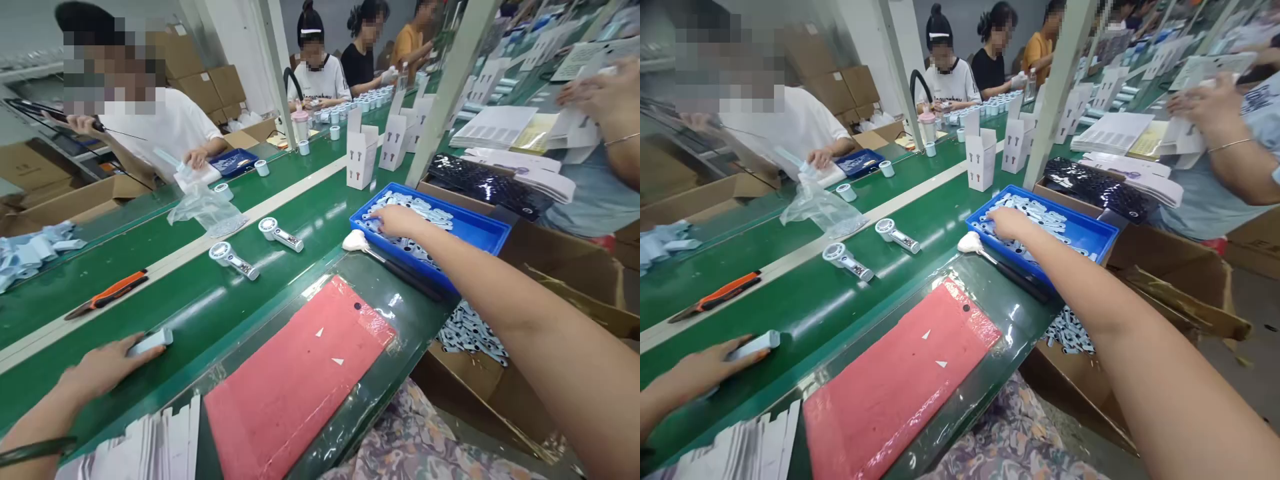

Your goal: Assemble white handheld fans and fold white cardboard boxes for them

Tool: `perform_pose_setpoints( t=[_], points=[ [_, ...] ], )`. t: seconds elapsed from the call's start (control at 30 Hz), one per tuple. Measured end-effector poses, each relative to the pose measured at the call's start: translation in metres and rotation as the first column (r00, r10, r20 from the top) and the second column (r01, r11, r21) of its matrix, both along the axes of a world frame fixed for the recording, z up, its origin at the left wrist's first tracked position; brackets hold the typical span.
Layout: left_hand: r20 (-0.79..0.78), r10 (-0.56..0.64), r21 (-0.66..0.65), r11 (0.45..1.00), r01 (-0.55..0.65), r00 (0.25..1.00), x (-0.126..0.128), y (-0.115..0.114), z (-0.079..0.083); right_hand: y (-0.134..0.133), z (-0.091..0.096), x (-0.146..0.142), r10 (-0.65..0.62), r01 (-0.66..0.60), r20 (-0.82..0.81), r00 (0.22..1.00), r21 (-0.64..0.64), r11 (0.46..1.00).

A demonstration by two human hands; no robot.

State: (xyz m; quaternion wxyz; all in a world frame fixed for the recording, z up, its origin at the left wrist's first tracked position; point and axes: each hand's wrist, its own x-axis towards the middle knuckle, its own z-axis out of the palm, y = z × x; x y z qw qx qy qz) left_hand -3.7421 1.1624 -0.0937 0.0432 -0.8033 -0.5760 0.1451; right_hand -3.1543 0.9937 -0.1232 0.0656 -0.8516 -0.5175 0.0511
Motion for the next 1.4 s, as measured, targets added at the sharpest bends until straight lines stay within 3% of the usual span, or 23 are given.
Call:
perform_pose_setpoints(
  t=[0.1, 0.2, 0.27, 0.37, 0.43, 0.5, 0.57, 0.67, 0.77, 0.87, 1.0, 1.1, 1.23, 1.4],
  points=[
    [-0.052, 0.023, -0.072, 0.997, -0.027, 0.998, -0.019, -0.014, 0.003, -0.016, 0.005, 0.002, -0.050, 0.050, -0.003, 0.999, 0.073, 0.996],
    [-0.122, -0.027, 0.023, 0.999, 0.030, 0.992, -0.015, -0.034, 0.013, -0.031, 0.006, -0.012, -0.117, 0.119, -0.019, 0.993, 0.195, 0.974],
    [-0.103, -0.059, 0.059, 0.996, 0.066, 0.993, -0.011, -0.047, 0.022, -0.041, 0.001, -0.036, -0.096, 0.137, -0.136, 0.986, 0.333, 0.933],
    [0.005, 0.004, 0.057, 0.998, -0.004, 1.000, -0.001, -0.069, 0.039, -0.059, -0.015, -0.088, 0.154, 0.056, -0.372, 0.915, 0.495, 0.867],
    [0.078, 0.059, 0.052, 0.997, -0.064, 0.995, 0.015, -0.087, 0.049, -0.070, -0.028, -0.122, 0.320, -0.052, -0.446, 0.836, 0.515, 0.855],
    [0.146, 0.002, 0.048, 0.999, -0.009, 0.989, 0.040, -0.109, 0.051, -0.079, -0.039, -0.145, 0.399, -0.134, -0.457, 0.795, 0.509, 0.850],
    [0.221, -0.180, 0.057, 0.983, 0.172, 0.958, 0.068, -0.134, 0.042, -0.084, -0.046, -0.155, 0.414, -0.155, -0.454, 0.789, 0.505, 0.849],
    [0.279, -0.478, 0.079, 0.876, 0.476, 0.833, 0.107, -0.170, 0.011, -0.090, -0.046, -0.157, 0.371, -0.071, -0.531, 0.762, 0.501, 0.863],
    [0.270, -0.624, 0.115, 0.777, 0.619, 0.733, 0.129, -0.200, -0.022, -0.102, -0.039, -0.168, 0.406, 0.015, -0.673, 0.619, 0.527, 0.850],
    [0.357, -0.629, 0.139, 0.767, 0.626, 0.691, 0.127, -0.216, -0.037, -0.120, -0.031, -0.201, 0.504, 0.045, -0.688, 0.523, 0.613, 0.789],
    [0.602, -0.547, 0.126, 0.784, 0.607, 0.581, 0.114, -0.221, -0.035, -0.134, -0.030, -0.252, 0.615, -0.084, -0.580, 0.534, 0.687, 0.721],
    [0.716, -0.478, 0.116, 0.800, 0.589, 0.509, 0.112, -0.220, -0.035, -0.135, -0.039, -0.273, 0.663, -0.185, -0.490, 0.566, 0.708, 0.682],
    [0.767, -0.457, 0.133, 0.800, 0.585, 0.450, 0.116, -0.220, -0.039, -0.132, -0.046, -0.275, 0.655, -0.232, -0.473, 0.589, 0.677, 0.698],
    [0.773, -0.429, 0.109, 0.816, 0.567, 0.468, 0.119, -0.219, -0.040, -0.127, -0.045, -0.265, 0.634, -0.277, -0.562, 0.532, 0.592, 0.757]
  ],
)
